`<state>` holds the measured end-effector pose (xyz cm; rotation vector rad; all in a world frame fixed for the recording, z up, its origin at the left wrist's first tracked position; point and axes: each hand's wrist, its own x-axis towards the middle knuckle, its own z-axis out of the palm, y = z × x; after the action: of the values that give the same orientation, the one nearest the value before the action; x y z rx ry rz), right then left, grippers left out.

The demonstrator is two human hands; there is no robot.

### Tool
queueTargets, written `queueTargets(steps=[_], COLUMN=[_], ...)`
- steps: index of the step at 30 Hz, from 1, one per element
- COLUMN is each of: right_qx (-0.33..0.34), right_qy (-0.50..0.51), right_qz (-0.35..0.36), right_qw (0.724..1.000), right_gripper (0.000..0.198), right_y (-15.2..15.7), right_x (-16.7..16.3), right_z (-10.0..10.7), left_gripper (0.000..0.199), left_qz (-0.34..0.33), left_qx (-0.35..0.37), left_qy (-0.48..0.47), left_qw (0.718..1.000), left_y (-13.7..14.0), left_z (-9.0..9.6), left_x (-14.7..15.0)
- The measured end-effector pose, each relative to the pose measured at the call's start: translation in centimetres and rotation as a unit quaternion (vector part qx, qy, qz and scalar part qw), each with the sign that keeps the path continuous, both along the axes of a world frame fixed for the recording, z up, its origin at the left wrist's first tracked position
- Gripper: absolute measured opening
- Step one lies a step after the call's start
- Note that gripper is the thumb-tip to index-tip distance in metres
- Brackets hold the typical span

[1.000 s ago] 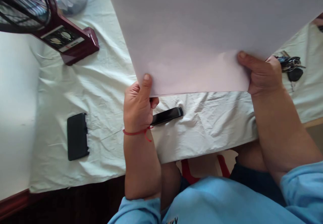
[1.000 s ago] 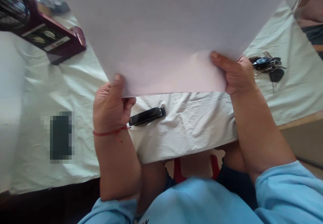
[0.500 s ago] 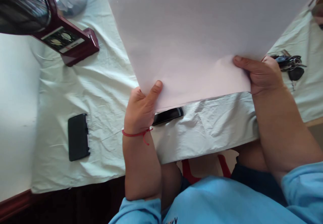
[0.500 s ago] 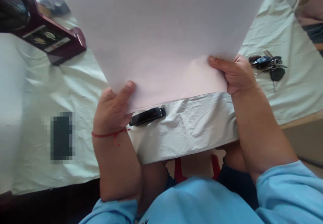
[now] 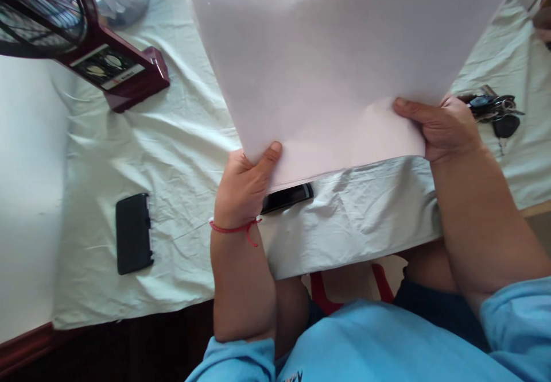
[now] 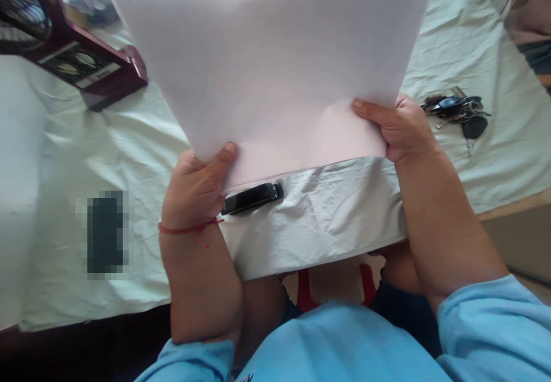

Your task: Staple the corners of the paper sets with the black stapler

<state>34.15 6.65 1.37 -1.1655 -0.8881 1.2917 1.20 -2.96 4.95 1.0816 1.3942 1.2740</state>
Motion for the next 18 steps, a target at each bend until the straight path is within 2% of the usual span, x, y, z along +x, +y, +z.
queueTargets(steps=[9,13,18], right_qx=[-0.011,-0.015,0.063], right_qy=[-0.001,0.002,-0.021], right_qz=[0.004,0.004,0.032], right_qw=[1.0,1.0,0.997], right_gripper=[0.078,0.083,0.092], right_y=[-0.3,-0.3,0.4], right_x=[-0.2,-0.2,0.6], right_z=[0.5,0.5,-0.6], left_gripper=[0.045,0.051,0.045], left_qz=[-0.004,0.012,0.044], left_qx=[0.016,0.031,0.032], left_qy=[0.001,-0.026,0.004], left_qw=[1.0,0.999,0.998], left_y=[0.0,0.2,0.2], left_z=[0.1,0.3,1.0], left_x=[-0.1,0.3,0.4])
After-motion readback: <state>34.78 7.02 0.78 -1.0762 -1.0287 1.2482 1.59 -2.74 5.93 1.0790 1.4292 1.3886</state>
